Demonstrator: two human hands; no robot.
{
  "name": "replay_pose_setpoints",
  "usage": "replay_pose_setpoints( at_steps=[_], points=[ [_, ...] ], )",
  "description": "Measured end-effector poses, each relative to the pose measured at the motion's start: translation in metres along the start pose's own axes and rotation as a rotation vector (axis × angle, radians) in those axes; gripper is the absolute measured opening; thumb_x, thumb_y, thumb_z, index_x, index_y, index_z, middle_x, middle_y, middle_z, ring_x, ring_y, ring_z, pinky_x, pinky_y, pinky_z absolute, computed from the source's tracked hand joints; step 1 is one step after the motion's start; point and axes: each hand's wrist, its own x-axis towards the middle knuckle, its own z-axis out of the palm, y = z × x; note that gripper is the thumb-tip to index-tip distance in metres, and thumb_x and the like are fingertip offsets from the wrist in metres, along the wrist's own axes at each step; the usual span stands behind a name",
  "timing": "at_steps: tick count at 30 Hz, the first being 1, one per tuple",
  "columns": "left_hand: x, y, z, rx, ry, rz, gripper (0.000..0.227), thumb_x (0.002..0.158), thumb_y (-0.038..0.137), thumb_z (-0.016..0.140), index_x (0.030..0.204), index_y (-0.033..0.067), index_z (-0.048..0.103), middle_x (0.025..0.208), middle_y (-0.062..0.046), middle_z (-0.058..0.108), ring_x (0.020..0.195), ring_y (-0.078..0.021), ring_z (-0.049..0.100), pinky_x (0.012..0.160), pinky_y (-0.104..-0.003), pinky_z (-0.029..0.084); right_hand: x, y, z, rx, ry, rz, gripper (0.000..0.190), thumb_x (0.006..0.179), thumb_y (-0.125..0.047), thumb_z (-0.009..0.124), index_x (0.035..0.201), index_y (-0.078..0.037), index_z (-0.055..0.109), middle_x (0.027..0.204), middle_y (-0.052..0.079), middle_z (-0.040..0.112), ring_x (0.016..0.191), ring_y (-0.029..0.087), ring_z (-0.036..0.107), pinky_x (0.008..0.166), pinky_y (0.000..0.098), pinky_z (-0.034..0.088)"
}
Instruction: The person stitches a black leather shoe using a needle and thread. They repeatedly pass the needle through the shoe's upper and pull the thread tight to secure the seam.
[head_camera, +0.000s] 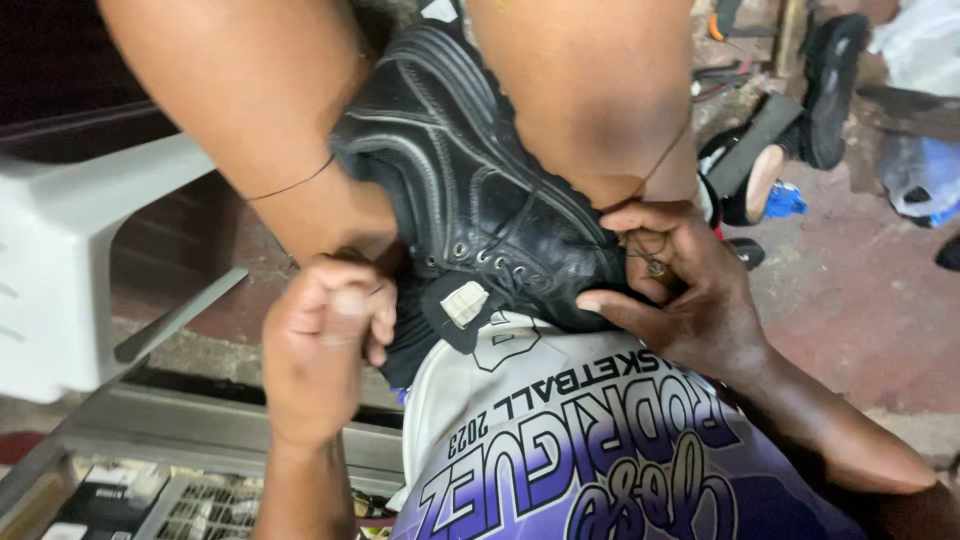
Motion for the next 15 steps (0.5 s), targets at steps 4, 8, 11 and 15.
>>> replay_pose_setpoints(
  at_steps=[4,8,11,15],
  points=[
    [0.008,-0.003,0.008,1.081,-0.092,0.699,0.022,0.089,0.018,0.082,0.101,0.0043,0.069,0.089,-0.013,0.061,0.081,-0.0245,0.060,0.069,-0.037,0.048,-0.003,0.005,-0.002,-0.036,0.000,0.016,0.058,0.082,-0.004,0.086,0.129,-0.002,0.052,0.066,-0.009,0.030,0.057,0.001,0.030,0.053,0.0211,0.025],
    [0.014,-0.006,-0.024,0.867,-0.077,0.514,0.042,0.070,0.018,0.091,0.061,0.0076,0.051,0.060,-0.004,0.053,0.060,-0.0163,0.049,0.058,-0.031,0.038,-0.001,0.007,-0.002,-0.091,-0.026,0.078,0.059,0.079,-0.006,0.088,0.126,-0.002,0.054,0.064,-0.010,0.030,0.056,0.002,0.029,0.051,0.0206,0.025],
    [0.032,0.011,-0.077,0.292,0.238,0.514,0.042,0.097,0.001,0.081,0.075,0.0127,0.048,0.065,0.003,0.048,0.054,-0.0026,0.043,0.054,-0.020,0.036,0.003,0.009,-0.002,-0.033,-0.017,0.049,0.058,0.080,-0.007,0.089,0.126,-0.002,0.054,0.066,-0.008,0.037,0.058,0.001,0.031,0.053,0.0202,0.025],
    [0.039,0.018,-0.099,0.389,0.490,0.383,0.032,0.098,0.011,0.082,0.087,0.0155,0.052,0.072,0.005,0.048,0.057,-0.0045,0.044,0.053,-0.021,0.035,0.008,0.009,-0.005,-0.029,-0.058,0.092,0.059,0.080,-0.008,0.089,0.127,-0.003,0.053,0.074,-0.002,0.059,0.060,0.000,0.043,0.051,0.0195,0.033]
  ],
)
